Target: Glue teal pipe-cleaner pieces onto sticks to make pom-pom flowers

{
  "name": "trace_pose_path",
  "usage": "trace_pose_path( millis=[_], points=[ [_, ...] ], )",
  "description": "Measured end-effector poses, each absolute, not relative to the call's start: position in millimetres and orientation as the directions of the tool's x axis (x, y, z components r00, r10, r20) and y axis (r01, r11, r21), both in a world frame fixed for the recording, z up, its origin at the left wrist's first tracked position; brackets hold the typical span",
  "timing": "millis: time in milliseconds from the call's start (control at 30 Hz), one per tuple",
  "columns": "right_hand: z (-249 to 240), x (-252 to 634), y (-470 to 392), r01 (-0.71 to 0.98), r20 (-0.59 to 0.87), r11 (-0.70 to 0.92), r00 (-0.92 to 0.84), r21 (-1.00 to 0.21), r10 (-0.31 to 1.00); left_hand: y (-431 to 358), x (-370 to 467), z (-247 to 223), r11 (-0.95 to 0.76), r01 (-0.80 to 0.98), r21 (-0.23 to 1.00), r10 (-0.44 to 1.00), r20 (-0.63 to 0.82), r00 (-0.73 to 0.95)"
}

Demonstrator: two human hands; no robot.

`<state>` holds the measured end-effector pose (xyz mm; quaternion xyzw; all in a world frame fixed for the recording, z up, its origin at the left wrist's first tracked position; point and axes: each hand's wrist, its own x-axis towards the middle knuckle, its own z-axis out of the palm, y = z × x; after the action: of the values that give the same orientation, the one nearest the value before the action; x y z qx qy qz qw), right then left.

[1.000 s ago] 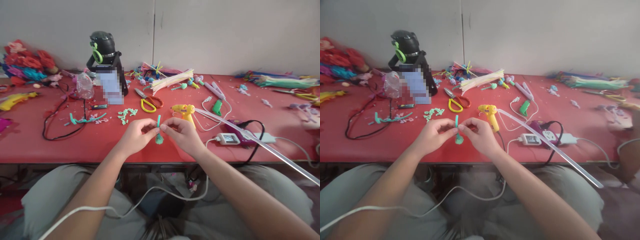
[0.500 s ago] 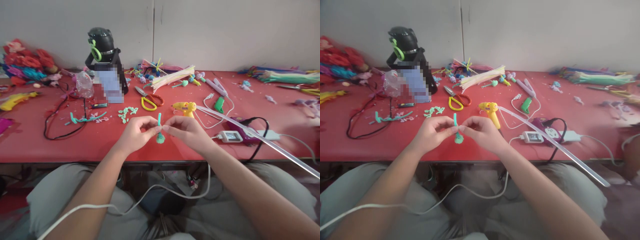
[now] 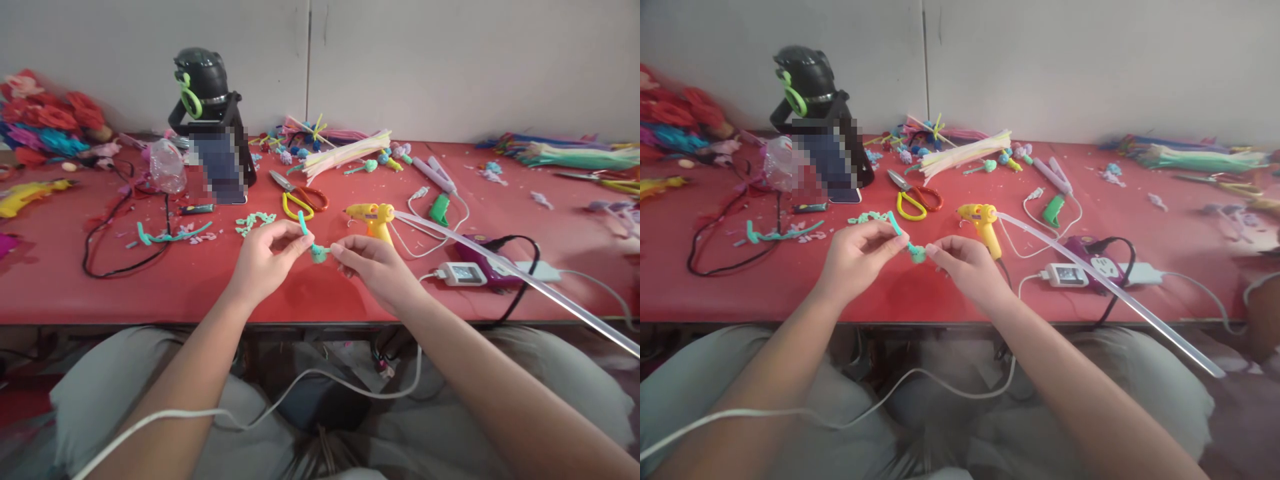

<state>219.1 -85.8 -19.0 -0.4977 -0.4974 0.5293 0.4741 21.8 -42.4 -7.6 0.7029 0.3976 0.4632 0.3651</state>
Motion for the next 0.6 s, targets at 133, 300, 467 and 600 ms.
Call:
trace_pose_path(
  millis=[133, 300, 467, 600],
  points=[
    [-20.9, 216.6, -85.8, -0.016, -0.051, -0.051, -0.045, -0.999, 0.998, -43.3, 22.3, -5.8, -0.402, 0.229, 0.887, 0.906, 0.349, 0.24],
    [-25.6, 214.8, -85.8, -0.023, -0.041, -0.041, -0.013, -0.999, 0.999, -42.9, 23.1, -6.7, -0.391, 0.229, 0.892, 0.912, 0.341, 0.227],
    [-28.4, 213.6, -85.0, -0.009, -0.029, -0.029, 0.001, -1.0, 1.0, -44.3, 23.4, -7.0, -0.364, 0.225, 0.904, 0.922, 0.314, 0.228],
    [-30.6, 212.2, -83.6, 0.004, -0.009, -0.009, 0.015, -1.0, 1.0, -45.5, 24.7, -5.0, -0.376, 0.199, 0.905, 0.915, 0.329, 0.233]
  ],
)
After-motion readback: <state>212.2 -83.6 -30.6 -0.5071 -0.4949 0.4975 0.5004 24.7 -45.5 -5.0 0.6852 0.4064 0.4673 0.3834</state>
